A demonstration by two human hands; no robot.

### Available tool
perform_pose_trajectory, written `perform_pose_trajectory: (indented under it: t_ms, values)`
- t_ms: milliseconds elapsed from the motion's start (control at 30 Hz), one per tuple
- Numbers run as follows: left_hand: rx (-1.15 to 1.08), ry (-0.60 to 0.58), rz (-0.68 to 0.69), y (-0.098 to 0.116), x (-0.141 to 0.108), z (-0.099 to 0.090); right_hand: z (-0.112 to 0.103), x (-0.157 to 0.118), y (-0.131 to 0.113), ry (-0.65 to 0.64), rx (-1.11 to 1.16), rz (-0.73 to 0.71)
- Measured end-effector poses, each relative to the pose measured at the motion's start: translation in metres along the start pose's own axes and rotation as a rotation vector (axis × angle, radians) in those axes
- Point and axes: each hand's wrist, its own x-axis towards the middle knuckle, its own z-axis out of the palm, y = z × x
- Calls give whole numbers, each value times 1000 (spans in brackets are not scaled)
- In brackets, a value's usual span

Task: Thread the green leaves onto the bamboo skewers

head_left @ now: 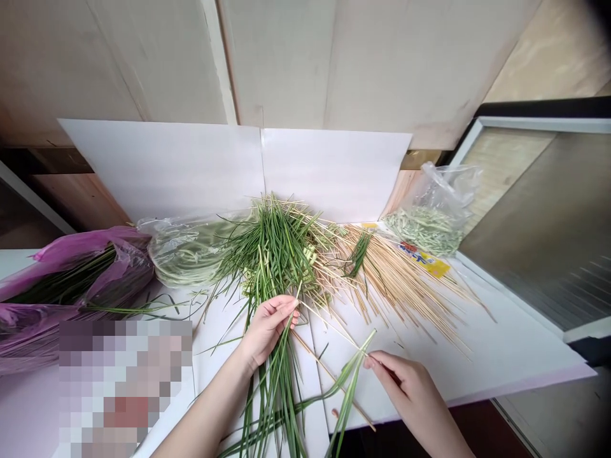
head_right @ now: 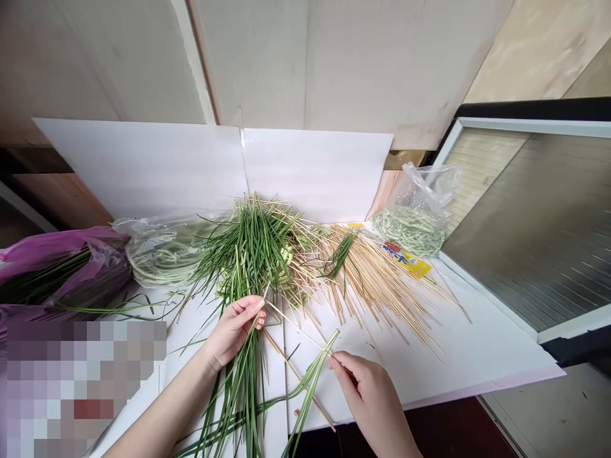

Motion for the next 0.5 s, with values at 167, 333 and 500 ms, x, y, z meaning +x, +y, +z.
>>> perform_pose_trajectory:
  t_ms: [167, 333, 500]
  values:
    - [-2, -14, 31, 2, -1, 2, 1, 0, -1, 7, -31, -15]
    - [41, -17, 41, 3, -2, 4, -3, -1, -5, -95, -71, -22]
    - [51, -14, 31, 3, -2, 4, -7, 0, -8, -151, -95, -24]
